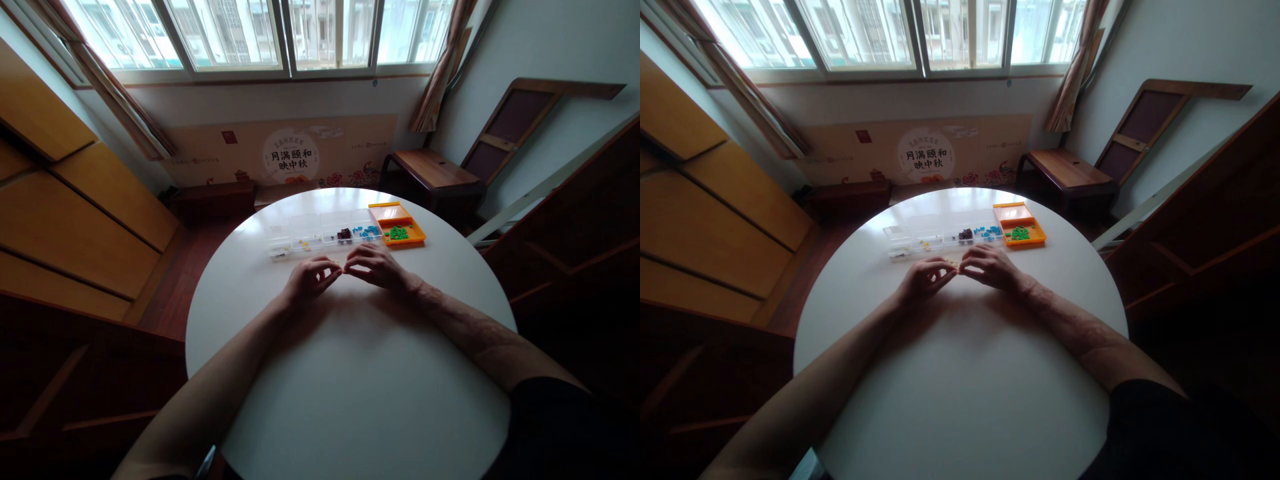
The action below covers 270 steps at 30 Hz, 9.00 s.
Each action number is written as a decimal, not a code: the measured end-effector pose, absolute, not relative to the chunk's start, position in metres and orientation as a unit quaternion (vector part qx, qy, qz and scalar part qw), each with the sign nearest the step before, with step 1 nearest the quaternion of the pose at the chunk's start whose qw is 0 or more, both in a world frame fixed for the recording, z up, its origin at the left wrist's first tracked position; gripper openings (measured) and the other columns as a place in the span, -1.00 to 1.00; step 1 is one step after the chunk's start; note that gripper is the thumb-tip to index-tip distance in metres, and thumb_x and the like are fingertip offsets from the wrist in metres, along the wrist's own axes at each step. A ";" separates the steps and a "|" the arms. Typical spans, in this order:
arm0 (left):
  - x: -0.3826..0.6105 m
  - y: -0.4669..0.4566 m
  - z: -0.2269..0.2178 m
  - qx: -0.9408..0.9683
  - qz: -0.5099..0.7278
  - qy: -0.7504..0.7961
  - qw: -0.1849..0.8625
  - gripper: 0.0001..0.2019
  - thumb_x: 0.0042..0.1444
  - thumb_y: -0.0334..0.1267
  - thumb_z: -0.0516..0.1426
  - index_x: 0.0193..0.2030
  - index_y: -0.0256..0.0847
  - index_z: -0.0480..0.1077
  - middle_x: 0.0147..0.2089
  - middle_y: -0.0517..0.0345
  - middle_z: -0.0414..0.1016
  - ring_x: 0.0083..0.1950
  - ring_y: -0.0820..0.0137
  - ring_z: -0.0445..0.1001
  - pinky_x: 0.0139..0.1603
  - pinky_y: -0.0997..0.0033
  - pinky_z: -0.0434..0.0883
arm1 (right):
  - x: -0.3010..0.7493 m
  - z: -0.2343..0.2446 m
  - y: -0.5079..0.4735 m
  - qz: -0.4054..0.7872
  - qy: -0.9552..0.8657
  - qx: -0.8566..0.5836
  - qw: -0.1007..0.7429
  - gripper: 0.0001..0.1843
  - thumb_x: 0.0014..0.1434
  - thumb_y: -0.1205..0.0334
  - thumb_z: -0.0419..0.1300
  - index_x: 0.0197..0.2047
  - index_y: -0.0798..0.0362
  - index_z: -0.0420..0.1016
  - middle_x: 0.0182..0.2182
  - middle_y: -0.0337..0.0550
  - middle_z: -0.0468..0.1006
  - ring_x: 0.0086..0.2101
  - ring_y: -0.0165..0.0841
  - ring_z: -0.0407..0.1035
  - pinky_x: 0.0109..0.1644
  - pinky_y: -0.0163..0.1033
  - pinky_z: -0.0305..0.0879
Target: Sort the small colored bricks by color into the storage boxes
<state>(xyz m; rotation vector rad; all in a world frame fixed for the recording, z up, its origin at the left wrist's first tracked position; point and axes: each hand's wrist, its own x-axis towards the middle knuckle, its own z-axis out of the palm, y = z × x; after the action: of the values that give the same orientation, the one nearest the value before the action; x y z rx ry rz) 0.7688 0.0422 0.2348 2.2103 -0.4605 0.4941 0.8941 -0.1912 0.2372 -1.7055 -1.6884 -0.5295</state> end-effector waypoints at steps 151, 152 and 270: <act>0.767 0.042 0.236 0.822 0.105 -0.137 0.543 -0.64 0.35 0.06 0.34 -0.11 -0.26 0.72 -0.21 0.03 0.66 -0.41 0.53 0.33 -0.39 0.50 0.31 | 0.883 0.242 -0.186 -0.186 -0.637 -0.663 0.347 -0.89 0.54 0.21 0.27 -0.01 -0.02 0.65 -0.14 -0.11 0.77 -0.17 -0.26 0.64 0.01 -0.10 0.54; 0.767 0.042 0.236 0.820 0.102 -0.134 0.548 -0.63 0.34 0.06 0.35 -0.12 -0.26 0.72 -0.21 0.03 0.66 -0.40 0.52 0.34 -0.38 0.50 0.31 | 0.883 0.242 -0.186 -0.186 -0.635 -0.662 0.351 -0.90 0.54 0.21 0.28 -0.02 -0.03 0.65 -0.15 -0.11 0.77 -0.17 -0.27 0.64 0.00 -0.10 0.54; 0.768 0.103 0.250 0.907 0.300 0.089 0.281 -0.76 0.37 -0.03 0.26 -0.09 -0.09 0.71 -0.08 0.14 0.70 -0.39 0.45 0.49 -0.25 0.41 0.42 | 0.910 0.228 -0.200 -0.119 -0.562 -0.741 0.349 -0.85 0.54 0.31 0.16 -0.12 0.00 0.53 -0.17 -0.06 0.66 -0.17 -0.21 0.53 0.00 -0.10 0.45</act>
<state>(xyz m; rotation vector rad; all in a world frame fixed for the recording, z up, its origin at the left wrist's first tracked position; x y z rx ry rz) 0.7684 0.1032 0.2500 2.4319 0.2389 0.8034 0.9099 -0.2002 0.2284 -1.9197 -1.4558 -0.3090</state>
